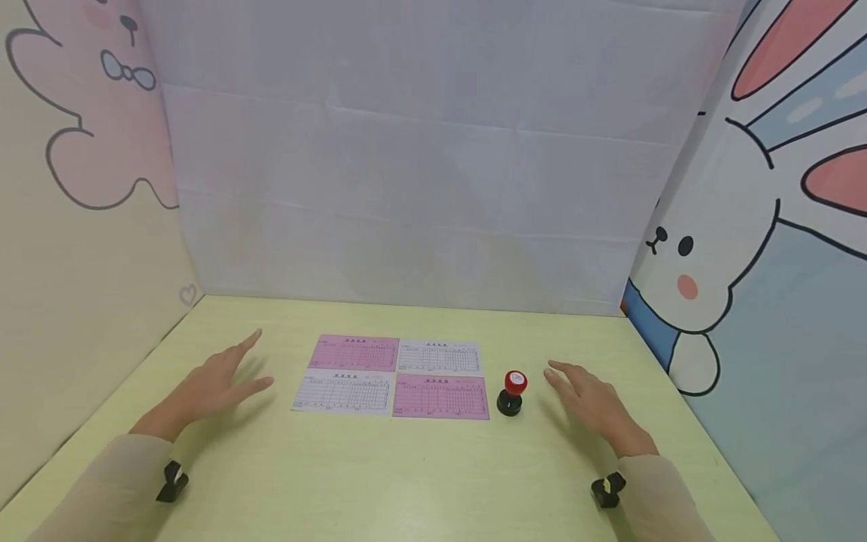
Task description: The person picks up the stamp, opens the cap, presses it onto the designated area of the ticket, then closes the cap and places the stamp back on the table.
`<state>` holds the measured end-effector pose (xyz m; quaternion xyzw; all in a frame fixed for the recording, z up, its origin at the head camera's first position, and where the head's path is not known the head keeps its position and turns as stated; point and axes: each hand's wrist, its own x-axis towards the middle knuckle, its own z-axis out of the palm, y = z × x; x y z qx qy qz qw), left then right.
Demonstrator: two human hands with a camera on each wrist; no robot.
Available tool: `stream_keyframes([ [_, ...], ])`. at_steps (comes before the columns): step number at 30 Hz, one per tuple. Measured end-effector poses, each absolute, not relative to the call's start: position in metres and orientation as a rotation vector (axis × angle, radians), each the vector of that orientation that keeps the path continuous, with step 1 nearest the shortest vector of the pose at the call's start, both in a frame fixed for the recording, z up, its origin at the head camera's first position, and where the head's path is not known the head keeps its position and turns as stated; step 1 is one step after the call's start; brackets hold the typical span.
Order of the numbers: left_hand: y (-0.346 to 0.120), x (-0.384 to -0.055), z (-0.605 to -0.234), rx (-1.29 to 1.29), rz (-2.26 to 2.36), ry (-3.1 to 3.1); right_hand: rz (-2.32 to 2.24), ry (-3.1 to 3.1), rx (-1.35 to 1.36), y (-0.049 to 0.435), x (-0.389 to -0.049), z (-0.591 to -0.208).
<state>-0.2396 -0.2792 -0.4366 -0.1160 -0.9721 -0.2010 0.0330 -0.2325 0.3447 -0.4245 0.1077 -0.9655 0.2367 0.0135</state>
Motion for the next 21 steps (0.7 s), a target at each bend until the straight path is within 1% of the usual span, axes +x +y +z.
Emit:
stream_keyframes([
  [9,-0.264,-0.235,-0.429,-0.377,-0.832,-2.966,0.855,-2.954,0.384,0.332,-0.229,-0.415],
  [21,-0.241,-0.239,-0.429,-0.508,-0.992,-2.917,0.865,-2.935,0.514,0.313,-0.232,-0.414],
])
